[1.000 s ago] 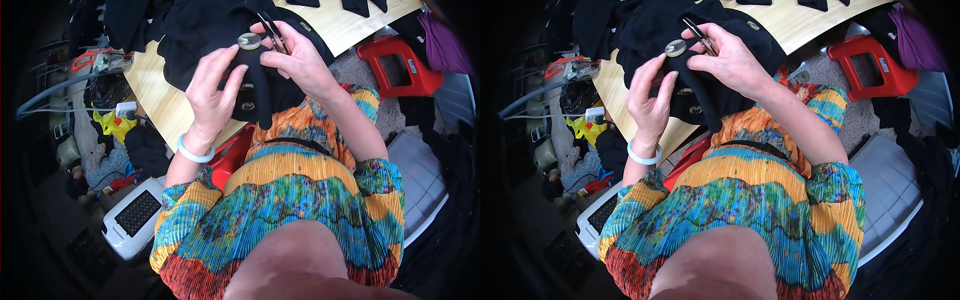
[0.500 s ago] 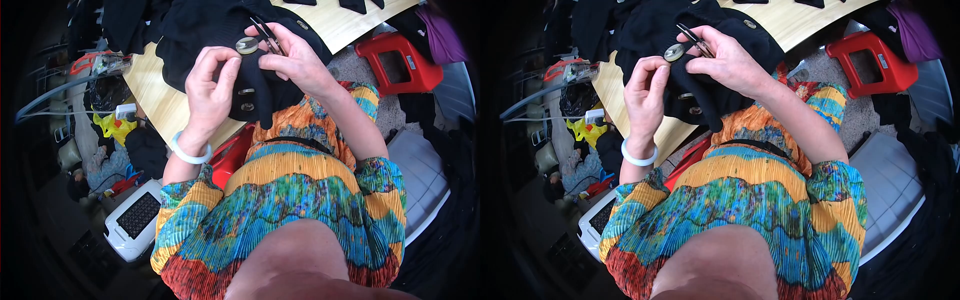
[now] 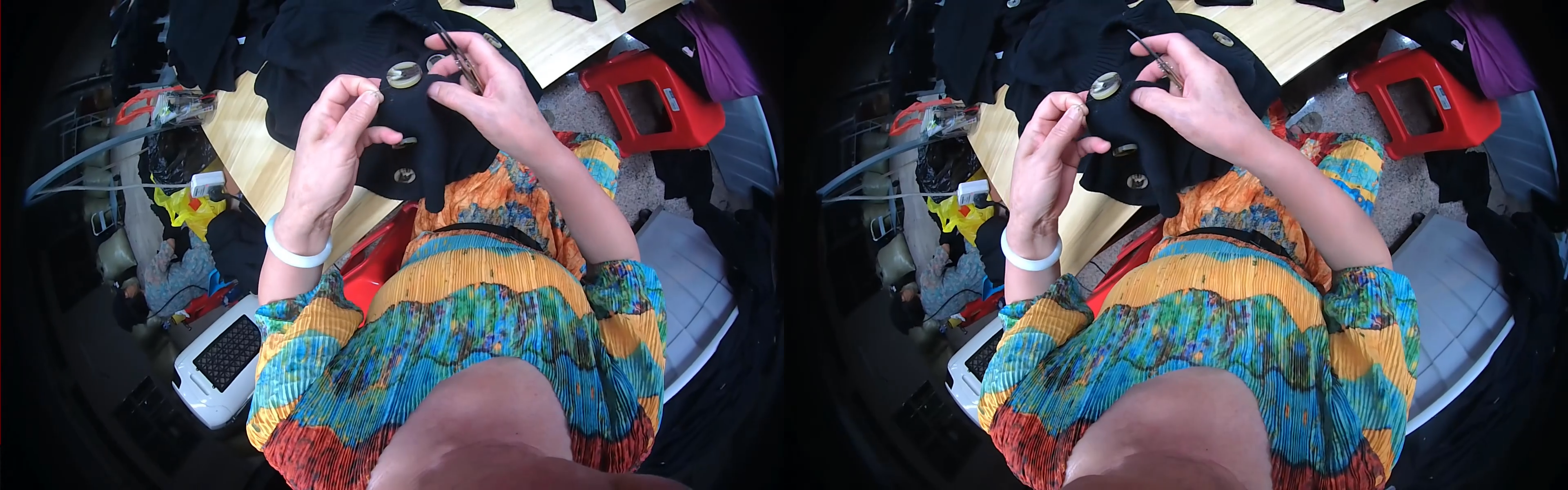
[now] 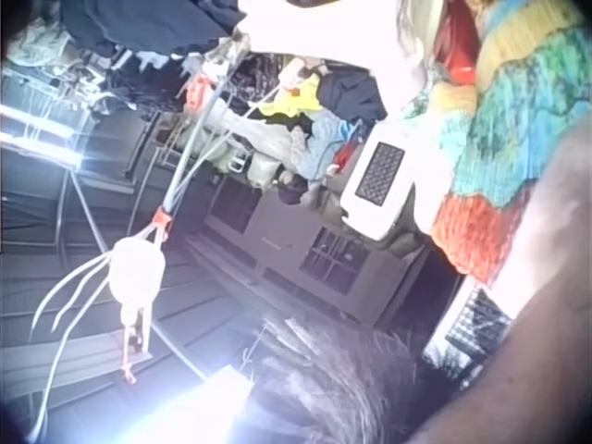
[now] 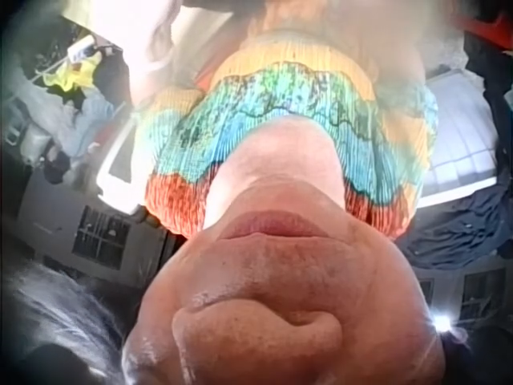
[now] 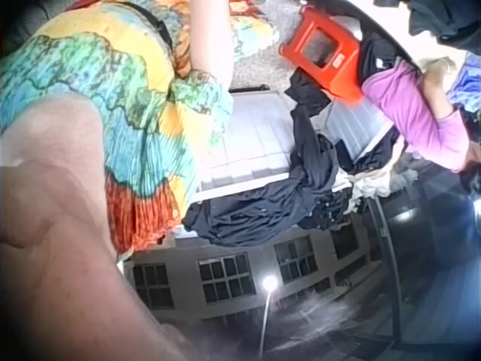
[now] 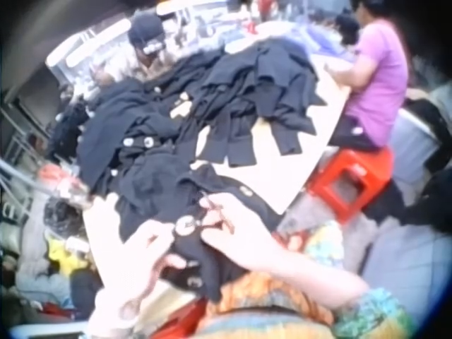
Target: Trimming loose threads from buttons on finished black garments using thread nippers.
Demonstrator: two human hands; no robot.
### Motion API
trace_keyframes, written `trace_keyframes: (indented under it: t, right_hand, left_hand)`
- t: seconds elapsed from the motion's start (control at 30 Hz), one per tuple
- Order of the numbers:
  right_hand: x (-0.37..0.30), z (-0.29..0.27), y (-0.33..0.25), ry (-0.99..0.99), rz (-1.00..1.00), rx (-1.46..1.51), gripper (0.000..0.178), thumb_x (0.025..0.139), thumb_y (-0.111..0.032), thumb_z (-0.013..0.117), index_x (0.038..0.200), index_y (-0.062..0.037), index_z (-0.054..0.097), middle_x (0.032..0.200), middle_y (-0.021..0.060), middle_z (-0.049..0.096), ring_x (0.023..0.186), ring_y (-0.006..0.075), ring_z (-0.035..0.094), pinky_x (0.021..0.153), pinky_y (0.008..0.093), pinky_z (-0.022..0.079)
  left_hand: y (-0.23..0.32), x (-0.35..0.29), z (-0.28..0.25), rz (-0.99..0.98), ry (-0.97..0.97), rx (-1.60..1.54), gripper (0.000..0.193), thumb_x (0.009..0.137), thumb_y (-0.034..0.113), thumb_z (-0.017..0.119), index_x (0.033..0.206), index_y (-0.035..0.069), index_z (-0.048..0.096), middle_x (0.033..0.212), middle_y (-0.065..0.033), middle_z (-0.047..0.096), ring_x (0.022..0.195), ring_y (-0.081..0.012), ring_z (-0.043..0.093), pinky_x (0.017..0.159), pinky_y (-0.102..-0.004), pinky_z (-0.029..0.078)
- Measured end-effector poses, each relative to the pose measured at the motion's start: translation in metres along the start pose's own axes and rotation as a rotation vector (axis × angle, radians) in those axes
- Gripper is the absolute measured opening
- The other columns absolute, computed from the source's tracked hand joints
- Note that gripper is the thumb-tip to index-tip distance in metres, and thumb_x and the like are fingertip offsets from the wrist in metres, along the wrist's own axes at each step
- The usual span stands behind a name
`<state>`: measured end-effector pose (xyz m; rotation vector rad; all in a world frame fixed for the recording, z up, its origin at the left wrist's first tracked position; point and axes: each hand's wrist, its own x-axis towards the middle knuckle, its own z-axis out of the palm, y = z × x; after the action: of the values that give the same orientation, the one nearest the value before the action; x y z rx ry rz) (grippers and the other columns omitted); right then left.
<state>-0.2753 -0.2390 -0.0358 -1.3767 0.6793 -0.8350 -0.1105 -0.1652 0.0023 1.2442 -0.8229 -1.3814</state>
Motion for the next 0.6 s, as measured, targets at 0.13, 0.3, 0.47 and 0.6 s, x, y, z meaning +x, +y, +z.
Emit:
trace_keyframes:
  t: [0.13, 0.3, 0.47, 0.6]
  right_hand:
    - [-0.010, -0.003, 0.003, 0.221, -0.209, -0.155, 0.033, 0.081, -0.019, 0.058, 0.105, 0.0013, 0.047, 0.078, 0.0057, 0.056, 0.068, 0.0074, 0.053, 0.062, 0.0216, 0.044]
    - [-0.031, -0.003, -0.015, -0.081, -0.003, 0.033, 0.022, 0.086, -0.019, 0.051, 0.097, 0.0003, 0.050, 0.071, -0.0004, 0.052, 0.067, 0.0048, 0.050, 0.059, 0.0190, 0.041]
    - [-0.023, -0.006, -0.017, -0.255, 0.195, 0.098, 0.023, 0.089, -0.020, 0.044, 0.100, -0.0014, 0.051, 0.068, -0.0031, 0.048, 0.059, 0.0010, 0.040, 0.051, 0.0153, 0.032]
    - [-0.018, -0.006, -0.017, -0.276, 0.199, 0.133, 0.023, 0.089, -0.023, 0.045, 0.098, -0.0036, 0.052, 0.065, -0.0046, 0.047, 0.053, -0.0011, 0.035, 0.045, 0.0140, 0.025]
  left_hand:
    - [-0.003, 0.004, 0.004, 0.082, 0.006, -0.084, 0.007, 0.088, 0.008, 0.046, 0.090, 0.002, 0.050, 0.099, -0.0053, 0.046, 0.080, -0.0086, 0.053, 0.074, -0.0247, 0.049]
    - [-0.007, 0.005, 0.008, 0.139, -0.016, -0.052, 0.007, 0.088, 0.008, 0.047, 0.090, 0.002, 0.050, 0.097, -0.0051, 0.048, 0.083, -0.0083, 0.052, 0.079, -0.0258, 0.048]
    - [-0.008, 0.004, 0.013, 0.201, -0.043, 0.029, 0.007, 0.087, 0.008, 0.048, 0.090, 0.002, 0.051, 0.098, -0.0053, 0.051, 0.084, -0.0083, 0.052, 0.081, -0.0249, 0.046]
    - [-0.013, 0.003, 0.009, 0.256, -0.079, 0.124, 0.006, 0.086, 0.006, 0.049, 0.088, 0.001, 0.051, 0.104, -0.0051, 0.052, 0.082, -0.0060, 0.049, 0.074, -0.0203, 0.042]
